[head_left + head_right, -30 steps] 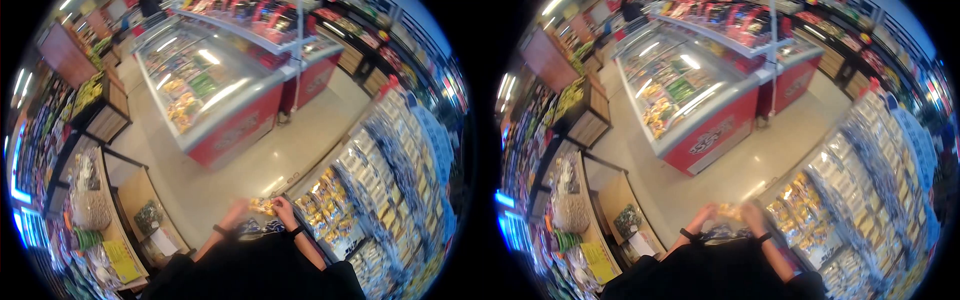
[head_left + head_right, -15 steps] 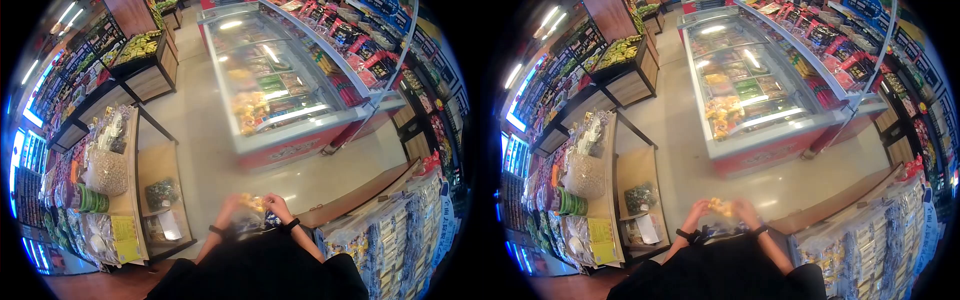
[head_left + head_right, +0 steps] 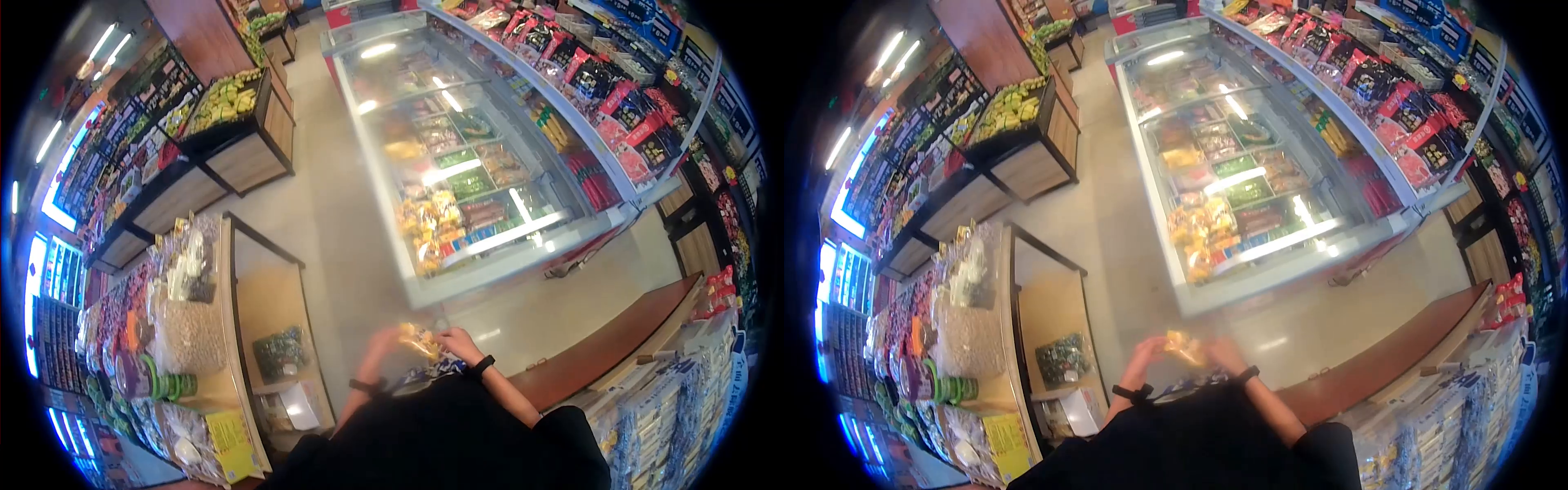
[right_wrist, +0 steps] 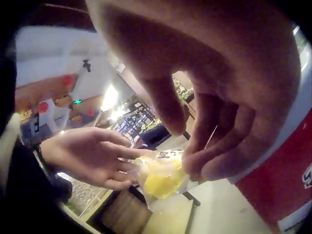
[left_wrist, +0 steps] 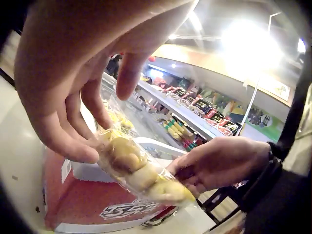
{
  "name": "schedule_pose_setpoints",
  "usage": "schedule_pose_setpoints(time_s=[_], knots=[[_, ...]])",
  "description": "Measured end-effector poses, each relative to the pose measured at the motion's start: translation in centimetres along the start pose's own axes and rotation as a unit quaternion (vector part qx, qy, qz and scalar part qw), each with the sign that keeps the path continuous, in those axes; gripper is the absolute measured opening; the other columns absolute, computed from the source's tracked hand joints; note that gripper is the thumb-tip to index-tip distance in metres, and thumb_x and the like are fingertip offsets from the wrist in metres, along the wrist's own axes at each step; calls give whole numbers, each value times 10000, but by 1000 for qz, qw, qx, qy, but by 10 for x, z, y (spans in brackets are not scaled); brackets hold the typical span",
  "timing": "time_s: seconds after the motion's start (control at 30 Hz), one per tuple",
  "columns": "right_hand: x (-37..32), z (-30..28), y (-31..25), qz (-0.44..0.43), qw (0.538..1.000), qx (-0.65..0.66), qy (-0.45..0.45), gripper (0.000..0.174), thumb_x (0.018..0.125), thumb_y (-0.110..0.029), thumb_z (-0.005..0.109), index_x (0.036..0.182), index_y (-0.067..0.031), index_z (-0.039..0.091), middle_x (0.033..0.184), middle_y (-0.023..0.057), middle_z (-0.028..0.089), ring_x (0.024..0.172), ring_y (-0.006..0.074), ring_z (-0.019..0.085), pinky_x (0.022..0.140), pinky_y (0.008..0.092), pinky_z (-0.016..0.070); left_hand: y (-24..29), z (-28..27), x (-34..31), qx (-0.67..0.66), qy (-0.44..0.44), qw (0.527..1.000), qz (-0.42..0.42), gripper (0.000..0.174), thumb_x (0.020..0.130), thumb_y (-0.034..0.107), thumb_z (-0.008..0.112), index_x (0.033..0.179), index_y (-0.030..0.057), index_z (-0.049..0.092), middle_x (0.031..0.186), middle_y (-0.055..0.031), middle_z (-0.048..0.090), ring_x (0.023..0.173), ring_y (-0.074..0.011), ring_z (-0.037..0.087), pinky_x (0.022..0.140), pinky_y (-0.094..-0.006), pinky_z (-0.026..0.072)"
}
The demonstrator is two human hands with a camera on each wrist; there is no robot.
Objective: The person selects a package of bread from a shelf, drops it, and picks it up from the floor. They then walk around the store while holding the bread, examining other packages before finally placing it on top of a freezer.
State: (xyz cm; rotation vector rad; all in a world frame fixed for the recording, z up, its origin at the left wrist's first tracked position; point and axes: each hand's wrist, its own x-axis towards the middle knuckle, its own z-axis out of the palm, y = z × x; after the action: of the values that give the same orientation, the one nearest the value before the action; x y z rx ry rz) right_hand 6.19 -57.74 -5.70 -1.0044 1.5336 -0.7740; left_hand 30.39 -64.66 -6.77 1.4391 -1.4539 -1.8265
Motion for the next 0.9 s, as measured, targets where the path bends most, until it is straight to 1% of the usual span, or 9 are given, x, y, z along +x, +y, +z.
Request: schedule_pose_setpoints(time_s=[0.1,0.17,0.23,0.37,0.53,0.63,0.67,0.77,0.9], knots=[[22,-7,-23,-42,998,19,39,306,857,-272,635,948,3,736,747,76,697,626,143,632,608,291,503,15,-9,54,96,12,995,16,323,984,213,484,1206,43,646,1191,-93,660,1085,-171,610,930,-321,482],[56,-2,14,-118,990,-33,70,303,854,-266,631,947,3,736,746,77,693,624,139,628,610,290,502,32,-11,73,87,1,996,-4,318,974,226,500,1197,60,653,1187,-69,657,1077,-156,595,906,-323,474],[87,-11,9,4,997,41,66,293,855,-253,625,949,1,736,744,77,691,623,138,628,607,291,499,63,-16,97,26,-29,999,-32,327,946,265,531,1203,103,651,1193,-8,640,1078,-119,557,859,-317,455],[107,-26,-17,52,988,81,118,265,859,-223,612,941,-2,734,724,76,685,629,143,630,608,296,496,108,-21,124,42,-71,997,15,339,982,232,515,1236,30,615,1240,-106,623,1031,-179,625,872,-306,506],[115,-42,-56,4,965,131,228,350,842,-172,650,1150,-5,647,994,115,672,682,165,625,635,304,500,156,-7,177,36,-145,989,-13,370,983,263,522,1245,16,602,1233,-87,607,1023,-189,609,896,-318,481],[107,-57,-114,45,933,201,295,406,848,-206,668,1195,-2,613,1082,140,653,818,231,650,748,326,510,165,1,221,54,-195,979,12,398,980,277,529,1272,11,582,1225,-93,608,1082,-186,577,942,-324,447],[118,-57,-103,23,939,138,316,458,851,-239,676,1228,3,581,1186,162,615,1028,288,616,882,359,485,177,5,230,40,-222,974,-10,409,981,272,530,1283,-1,574,1252,-104,598,1135,-185,546,978,-316,421],[152,-49,-80,4,913,159,375,462,853,-239,657,1238,1,573,1262,184,572,1192,310,530,967,377,444,166,10,286,104,-299,946,64,437,979,269,533,1317,-8,551,1261,-109,602,1123,-197,552,982,-317,423],[189,-40,-62,16,886,149,438,463,852,-224,633,1257,-12,559,1275,190,541,1201,305,506,975,369,440,177,23,344,219,-359,903,84,453,954,167,519,1372,-4,497,1363,-108,539,1260,-180,481,1044,-306,380]])
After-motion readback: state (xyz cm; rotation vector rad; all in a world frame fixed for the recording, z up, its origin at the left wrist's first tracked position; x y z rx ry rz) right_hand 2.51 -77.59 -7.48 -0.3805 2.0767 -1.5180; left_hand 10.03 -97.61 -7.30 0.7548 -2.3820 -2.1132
